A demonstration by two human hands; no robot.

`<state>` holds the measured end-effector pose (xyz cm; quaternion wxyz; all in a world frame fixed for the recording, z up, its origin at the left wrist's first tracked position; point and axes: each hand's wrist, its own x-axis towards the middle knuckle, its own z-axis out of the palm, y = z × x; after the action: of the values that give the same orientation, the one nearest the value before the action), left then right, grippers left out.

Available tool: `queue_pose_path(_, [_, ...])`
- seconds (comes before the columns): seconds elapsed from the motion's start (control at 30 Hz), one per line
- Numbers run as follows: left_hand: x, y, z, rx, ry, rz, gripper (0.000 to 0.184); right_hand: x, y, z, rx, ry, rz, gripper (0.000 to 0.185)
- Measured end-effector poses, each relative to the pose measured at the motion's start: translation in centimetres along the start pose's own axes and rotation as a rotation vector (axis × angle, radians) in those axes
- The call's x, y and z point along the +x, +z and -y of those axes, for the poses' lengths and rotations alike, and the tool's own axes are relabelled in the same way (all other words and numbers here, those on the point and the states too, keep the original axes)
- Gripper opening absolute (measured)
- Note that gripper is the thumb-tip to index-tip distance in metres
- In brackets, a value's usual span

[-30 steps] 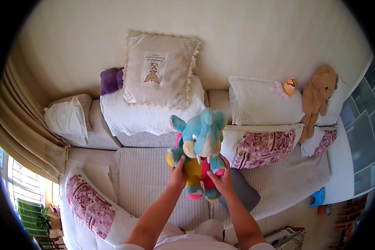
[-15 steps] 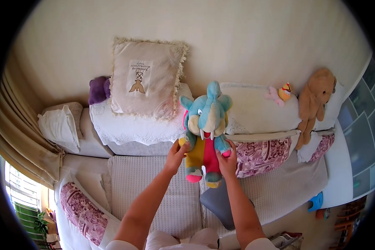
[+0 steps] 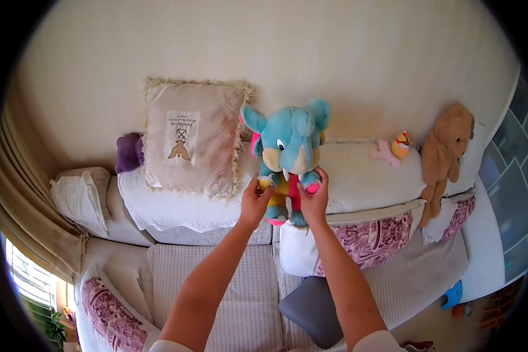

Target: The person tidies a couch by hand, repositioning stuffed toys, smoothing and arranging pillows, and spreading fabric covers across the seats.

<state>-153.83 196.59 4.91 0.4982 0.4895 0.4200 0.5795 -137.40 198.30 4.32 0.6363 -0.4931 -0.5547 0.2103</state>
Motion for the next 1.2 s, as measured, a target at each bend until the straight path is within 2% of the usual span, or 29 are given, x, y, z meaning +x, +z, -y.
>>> queue_pose_path(0.13, [2.7, 0.2, 1.1, -0.055, -0.013, -0.024, 0.052, 2.1, 1.4, -1.1, -0.041, -0.022, -0.014, 0.054])
queue_pose_path(0.2, [3.5, 0.1, 1.5, -0.119, -0.030, -0.028, 0.043, 2.9, 1.9, -1.8, -0.070, -0.027, 0.001, 0.055])
queue_pose_path(0.3, [4.9, -0.3, 2.7, -0.070, -0.046, -0.049, 0.035, 3.7, 2.6, -2.8, -0.102, -0.004, 0.024, 0.054])
queue_pose_path(0.43, [6.3, -0.7, 3.9, -0.074, -0.051, -0.054, 0.033, 4.4, 3.6, -5.2, -0.181, -0.065, 0.009, 0.055])
queue_pose_path(0.5, [7.3, -1.5, 5.3, 0.060, -0.064, -0.011, 0.039, 4.4, 4.1, -6.2, -0.178, -0.059, 0.008, 0.058])
queue_pose_path(0.63, [8.5, -2.3, 7.3, 0.085, -0.049, -0.008, 0.046, 4.2, 4.4, -8.0, -0.168, -0.009, 0.052, 0.062])
queue_pose_path(0.7, [8.5, -2.2, 7.5, 0.185, -0.097, -0.015, 0.053, 4.3, 4.2, -8.9, -0.181, -0.074, 0.067, 0.064])
queue_pose_path(0.83, [9.2, -2.0, 8.8, 0.168, -0.057, -0.072, 0.046, 5.5, 4.1, -10.2, -0.201, -0.053, 0.166, 0.069])
queue_pose_path(0.9, [9.8, -1.9, 8.2, 0.508, -0.148, -0.082, 0.038, 6.0, 4.7, -9.7, -0.245, -0.043, 0.165, 0.069])
queue_pose_path(1.03, [11.6, -2.2, 9.8, 0.508, -0.150, -0.099, 0.034, 6.7, 5.3, -10.1, -0.322, -0.027, 0.169, 0.067])
queue_pose_path(1.1, [11.4, -2.0, 8.7, 0.405, -0.259, -0.074, 0.035, 6.7, 5.4, -10.7, -0.316, -0.029, 0.166, 0.066])
queue_pose_path(1.2, [11.2, -2.0, 8.8, 0.277, -0.274, -0.066, 0.037, 6.7, 5.1, -11.0, -0.290, -0.037, 0.152, 0.065])
